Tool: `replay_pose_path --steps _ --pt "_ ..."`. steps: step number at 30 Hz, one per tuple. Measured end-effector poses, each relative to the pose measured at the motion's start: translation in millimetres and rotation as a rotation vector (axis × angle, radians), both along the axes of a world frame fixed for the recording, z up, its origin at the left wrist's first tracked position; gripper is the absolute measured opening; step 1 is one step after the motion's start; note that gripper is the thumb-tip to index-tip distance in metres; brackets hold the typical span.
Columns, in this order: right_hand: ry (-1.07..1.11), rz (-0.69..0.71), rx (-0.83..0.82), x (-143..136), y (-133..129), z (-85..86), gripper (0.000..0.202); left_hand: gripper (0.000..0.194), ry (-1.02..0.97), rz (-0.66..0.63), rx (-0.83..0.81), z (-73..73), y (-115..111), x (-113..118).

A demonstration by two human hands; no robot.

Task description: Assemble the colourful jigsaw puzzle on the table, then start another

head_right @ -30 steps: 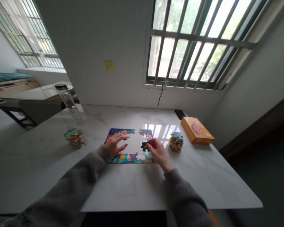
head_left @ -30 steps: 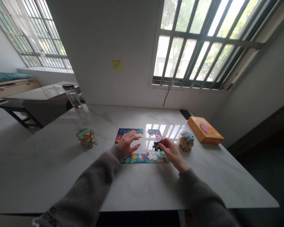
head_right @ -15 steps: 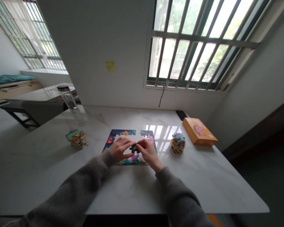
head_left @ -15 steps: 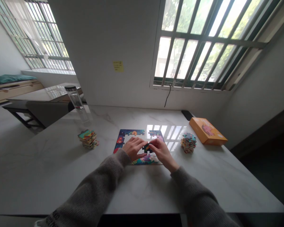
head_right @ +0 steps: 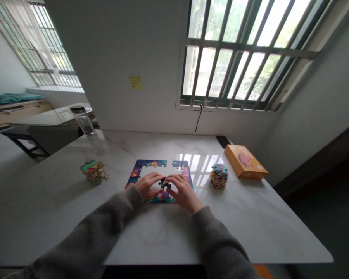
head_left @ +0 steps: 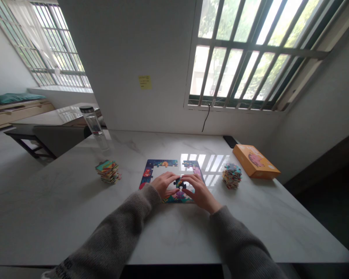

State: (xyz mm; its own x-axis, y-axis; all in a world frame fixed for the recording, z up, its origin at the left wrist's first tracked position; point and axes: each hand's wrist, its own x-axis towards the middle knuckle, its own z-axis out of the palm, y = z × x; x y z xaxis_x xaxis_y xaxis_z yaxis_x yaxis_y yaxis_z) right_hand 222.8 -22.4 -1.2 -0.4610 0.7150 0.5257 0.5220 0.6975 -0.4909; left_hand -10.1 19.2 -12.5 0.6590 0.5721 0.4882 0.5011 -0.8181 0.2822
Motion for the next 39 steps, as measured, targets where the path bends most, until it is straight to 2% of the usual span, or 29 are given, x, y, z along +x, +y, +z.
replay_pose_path --steps 4,9,16,22,28,34,39 --pt "0.002 -0.043 -0.006 4 5 -5.8 0.037 0.047 0.046 0.109 0.014 -2.6 5 -5" --pt "0.018 -0.109 -0.029 11 10 -9.2 0.030 0.050 0.183 0.338 0.000 -11.2 19 -21" --pt "-0.003 -0.141 -0.073 24 37 -4.0 0.028 0.055 0.334 0.568 -0.135 -18.7 32 -45" --pt "-0.108 -0.159 -0.092 22 91 4.2 0.029 0.057 0.397 0.596 -0.216 -19.5 32 -49" --pt "-0.253 -0.266 -0.099 4 135 -4.9 0.027 0.056 0.406 0.600 -0.227 -16.6 31 -47" --pt "-0.388 -0.301 -0.123 -3 143 -18.5 0.024 0.056 0.415 0.606 -0.226 -16.3 30 -46" --pt "-0.454 -0.298 -0.145 -4 139 -17.9 0.031 0.056 0.443 0.625 -0.238 -12.4 28 -42"
